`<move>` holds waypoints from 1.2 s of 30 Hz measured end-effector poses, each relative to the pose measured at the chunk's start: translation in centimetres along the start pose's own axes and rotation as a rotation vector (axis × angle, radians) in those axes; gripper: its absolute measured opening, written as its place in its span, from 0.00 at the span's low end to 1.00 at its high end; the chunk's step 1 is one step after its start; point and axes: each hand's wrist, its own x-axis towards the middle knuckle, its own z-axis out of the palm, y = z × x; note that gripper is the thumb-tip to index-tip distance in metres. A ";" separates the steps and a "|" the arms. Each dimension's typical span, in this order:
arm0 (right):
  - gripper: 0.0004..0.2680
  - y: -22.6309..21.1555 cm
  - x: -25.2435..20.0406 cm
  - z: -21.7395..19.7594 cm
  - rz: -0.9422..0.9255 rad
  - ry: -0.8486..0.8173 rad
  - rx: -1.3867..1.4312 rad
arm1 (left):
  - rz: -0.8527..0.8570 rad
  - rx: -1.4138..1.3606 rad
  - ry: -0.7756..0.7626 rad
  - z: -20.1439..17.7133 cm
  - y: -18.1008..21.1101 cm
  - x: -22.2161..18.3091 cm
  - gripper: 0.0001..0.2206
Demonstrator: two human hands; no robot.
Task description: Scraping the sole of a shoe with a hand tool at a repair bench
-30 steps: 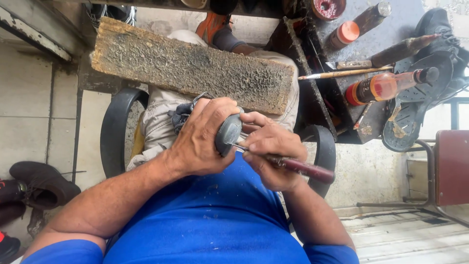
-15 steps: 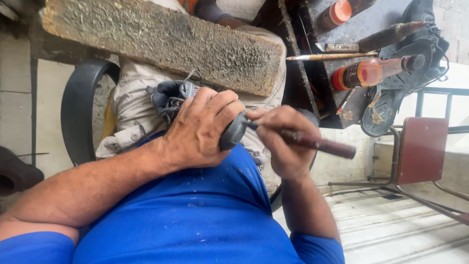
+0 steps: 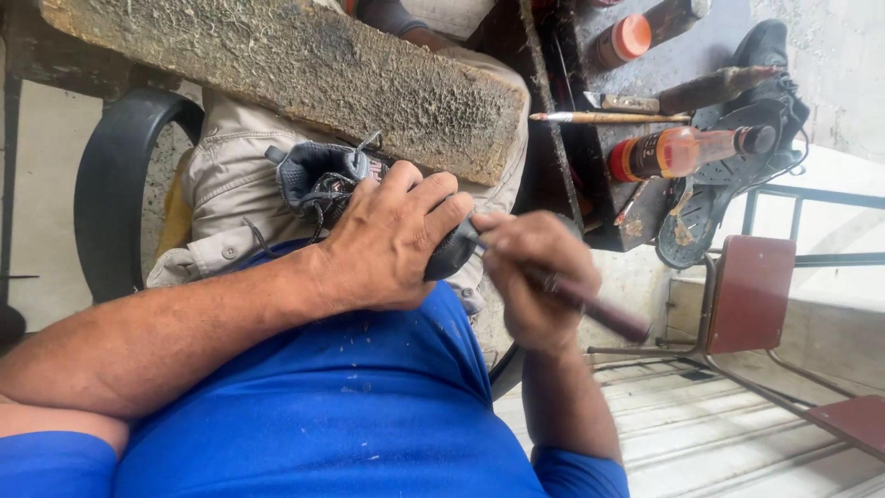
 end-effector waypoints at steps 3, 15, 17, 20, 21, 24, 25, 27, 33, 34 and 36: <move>0.04 -0.6 -0.2 1.2 -0.044 -0.049 -0.025 | -0.011 -0.064 0.065 -0.4 -0.3 0.4 0.31; 0.05 1.7 2.9 1.4 -0.235 0.009 0.075 | 0.031 -0.255 0.022 -2.2 -3.4 2.8 0.31; 0.06 2.2 4.3 1.6 -0.249 0.040 0.125 | -0.045 -0.340 -0.123 -5.8 -3.9 4.8 0.32; 0.06 4.1 7.3 2.4 -0.270 0.106 0.143 | -0.173 -0.533 -0.294 -7.2 -6.6 6.7 0.36; 0.05 5.2 8.2 2.7 -0.275 0.137 0.115 | -0.227 -0.644 -0.315 -6.6 -7.9 7.0 0.40; 0.06 8.6 8.6 3.4 -0.230 0.161 0.132 | -0.300 -0.757 -0.287 -3.2 -11.3 7.1 0.44; 0.06 8.9 8.7 3.6 -0.218 0.157 0.135 | -0.311 -0.765 -0.289 -2.7 -11.2 6.9 0.44; 0.05 9.4 9.0 3.8 -0.236 0.158 0.049 | -0.309 -1.206 -0.202 -1.6 -10.9 6.6 0.40; 0.05 10.0 9.1 3.4 -0.267 0.071 0.025 | -0.422 -1.569 -0.193 -0.5 -11.3 7.6 0.32; 0.05 9.8 8.9 3.6 -0.259 0.074 0.021 | -0.426 -1.575 -0.199 0.5 -11.9 7.8 0.32; 0.05 9.3 8.7 3.9 -0.263 0.029 -0.044 | -0.415 -1.489 -0.179 2.5 -13.1 8.5 0.32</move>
